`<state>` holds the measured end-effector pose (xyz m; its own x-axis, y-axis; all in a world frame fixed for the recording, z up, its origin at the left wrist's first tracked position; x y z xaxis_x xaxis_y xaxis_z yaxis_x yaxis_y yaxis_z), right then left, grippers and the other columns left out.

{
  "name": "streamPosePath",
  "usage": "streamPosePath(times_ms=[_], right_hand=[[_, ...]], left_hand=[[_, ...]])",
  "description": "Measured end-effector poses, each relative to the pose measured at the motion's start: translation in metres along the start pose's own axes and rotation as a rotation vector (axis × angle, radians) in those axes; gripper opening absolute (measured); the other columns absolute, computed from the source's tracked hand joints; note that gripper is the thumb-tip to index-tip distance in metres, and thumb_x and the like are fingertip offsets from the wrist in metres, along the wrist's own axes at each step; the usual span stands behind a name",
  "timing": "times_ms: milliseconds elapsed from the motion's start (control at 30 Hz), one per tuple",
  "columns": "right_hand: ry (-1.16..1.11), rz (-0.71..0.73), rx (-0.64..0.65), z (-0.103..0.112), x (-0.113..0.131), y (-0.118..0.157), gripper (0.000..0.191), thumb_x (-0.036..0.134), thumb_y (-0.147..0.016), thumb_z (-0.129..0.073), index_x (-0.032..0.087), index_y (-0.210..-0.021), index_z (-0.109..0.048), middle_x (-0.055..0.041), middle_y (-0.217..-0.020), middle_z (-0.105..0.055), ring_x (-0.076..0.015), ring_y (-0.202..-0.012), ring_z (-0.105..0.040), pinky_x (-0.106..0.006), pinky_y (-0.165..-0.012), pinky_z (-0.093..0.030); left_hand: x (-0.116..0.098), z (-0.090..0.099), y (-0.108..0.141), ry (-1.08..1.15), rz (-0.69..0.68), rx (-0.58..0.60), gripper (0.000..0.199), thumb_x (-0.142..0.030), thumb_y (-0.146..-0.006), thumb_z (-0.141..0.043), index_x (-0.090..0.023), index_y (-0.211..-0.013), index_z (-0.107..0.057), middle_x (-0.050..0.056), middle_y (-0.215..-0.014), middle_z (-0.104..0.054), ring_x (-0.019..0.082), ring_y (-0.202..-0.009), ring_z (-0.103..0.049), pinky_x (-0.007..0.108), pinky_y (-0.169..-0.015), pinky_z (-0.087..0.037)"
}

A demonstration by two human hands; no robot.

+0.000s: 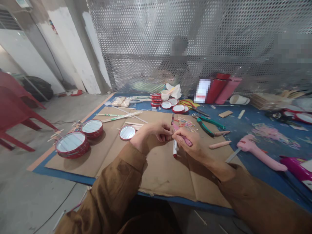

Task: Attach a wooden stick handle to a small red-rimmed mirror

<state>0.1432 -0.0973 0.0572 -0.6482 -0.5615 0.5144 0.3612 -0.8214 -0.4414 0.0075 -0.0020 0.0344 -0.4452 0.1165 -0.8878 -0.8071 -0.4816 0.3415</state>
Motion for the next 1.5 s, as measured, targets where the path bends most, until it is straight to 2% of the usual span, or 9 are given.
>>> streamPosePath(times_ms=[533,600,800,900,1000,1100,1167,1333,1500], right_hand=[[-0.032,-0.004,0.012,-0.001,0.000,0.001,0.026,0.038,-0.095,-0.048,0.021,-0.079,-0.060,0.0011,-0.064,-0.057,-0.0127,-0.058,-0.051,-0.025,-0.057,-0.038],[-0.105,-0.043,-0.038,0.000,-0.001,0.002,0.027,0.040,-0.095,-0.048,0.021,-0.080,-0.060,0.0020,-0.061,-0.055,-0.0119,-0.054,-0.050,-0.025,-0.055,-0.038],[-0.397,-0.191,-0.358,0.007,-0.011,0.005,0.033,0.049,-0.095,-0.044,0.023,-0.099,-0.063,0.0040,-0.058,-0.051,-0.0111,-0.044,-0.046,-0.026,-0.046,-0.039],[-0.289,-0.127,-0.373,0.008,-0.012,0.002,0.029,0.045,-0.095,-0.047,0.024,-0.093,-0.066,0.0019,-0.061,-0.055,-0.0147,-0.056,-0.055,-0.029,-0.059,-0.046],[-0.139,-0.009,-0.331,0.009,-0.009,-0.001,0.020,0.039,-0.092,-0.054,0.024,-0.086,-0.066,-0.0017,-0.077,-0.065,-0.0193,-0.078,-0.062,-0.033,-0.076,-0.048],[-0.079,0.064,-0.317,0.009,-0.007,-0.002,0.022,0.036,-0.092,-0.053,0.024,-0.077,-0.063,-0.0013,-0.076,-0.064,-0.0189,-0.076,-0.061,-0.033,-0.074,-0.047],[-0.073,0.052,-0.328,0.008,-0.008,0.000,0.025,0.034,-0.094,-0.049,0.024,-0.076,-0.063,-0.0009,-0.074,-0.064,-0.0182,-0.073,-0.061,-0.032,-0.072,-0.047],[-0.189,-0.113,-0.388,0.001,-0.019,0.003,0.014,0.034,-0.091,-0.054,0.024,-0.099,-0.059,-0.0030,-0.090,-0.069,-0.0179,-0.076,-0.065,-0.031,-0.069,-0.049],[-0.072,-0.098,-0.413,0.002,-0.019,0.002,0.008,0.030,-0.089,-0.056,0.023,-0.090,-0.060,-0.0031,-0.087,-0.068,-0.0189,-0.079,-0.064,-0.033,-0.073,-0.049]], left_hand=[[0.000,0.000,0.001,0.004,0.002,-0.008,0.016,-0.029,-0.076,-0.064,-0.014,-0.079,-0.061,-0.002,-0.062,-0.059,0.009,-0.056,-0.058,0.021,-0.057,-0.049],[0.001,0.000,0.000,0.009,-0.004,-0.005,0.016,-0.030,-0.076,-0.064,-0.014,-0.078,-0.061,-0.001,-0.063,-0.060,0.009,-0.057,-0.058,0.021,-0.057,-0.049],[0.003,0.001,-0.002,0.042,-0.037,0.009,0.010,-0.024,-0.075,-0.064,-0.015,-0.079,-0.062,-0.002,-0.066,-0.061,0.009,-0.057,-0.059,0.021,-0.056,-0.049],[0.002,0.001,-0.002,0.040,-0.041,0.010,0.008,-0.023,-0.076,-0.062,-0.015,-0.078,-0.061,-0.002,-0.065,-0.061,0.009,-0.056,-0.058,0.021,-0.055,-0.049],[0.001,0.000,-0.002,0.040,-0.032,0.012,0.007,-0.022,-0.078,-0.061,-0.015,-0.078,-0.060,-0.002,-0.066,-0.063,0.008,-0.055,-0.058,0.020,-0.054,-0.048],[0.001,0.000,-0.003,0.045,-0.007,0.002,0.005,-0.019,-0.077,-0.061,-0.015,-0.079,-0.059,-0.002,-0.065,-0.062,0.008,-0.054,-0.058,0.020,-0.054,-0.048],[0.000,-0.001,-0.002,0.045,0.002,-0.006,0.005,-0.018,-0.077,-0.061,-0.015,-0.080,-0.058,-0.003,-0.065,-0.062,0.008,-0.054,-0.058,0.020,-0.054,-0.048],[-0.004,-0.003,0.002,0.039,-0.004,-0.030,0.006,-0.016,-0.074,-0.060,-0.015,-0.079,-0.056,-0.004,-0.061,-0.059,0.008,-0.053,-0.057,0.018,-0.052,-0.047],[-0.005,-0.003,0.003,0.047,-0.029,-0.028,0.007,-0.015,-0.074,-0.059,-0.015,-0.080,-0.057,-0.004,-0.062,-0.060,0.009,-0.053,-0.057,0.018,-0.051,-0.047]])
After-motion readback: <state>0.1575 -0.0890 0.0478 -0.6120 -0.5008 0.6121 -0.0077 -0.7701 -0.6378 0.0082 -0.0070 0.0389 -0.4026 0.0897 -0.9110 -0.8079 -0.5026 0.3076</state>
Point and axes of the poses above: each hand's wrist, its own y-axis away from the middle knuckle, its own z-axis out of the back of the hand, x = y × z, the point moved 3 cm from there along -y, towards the middle knuckle
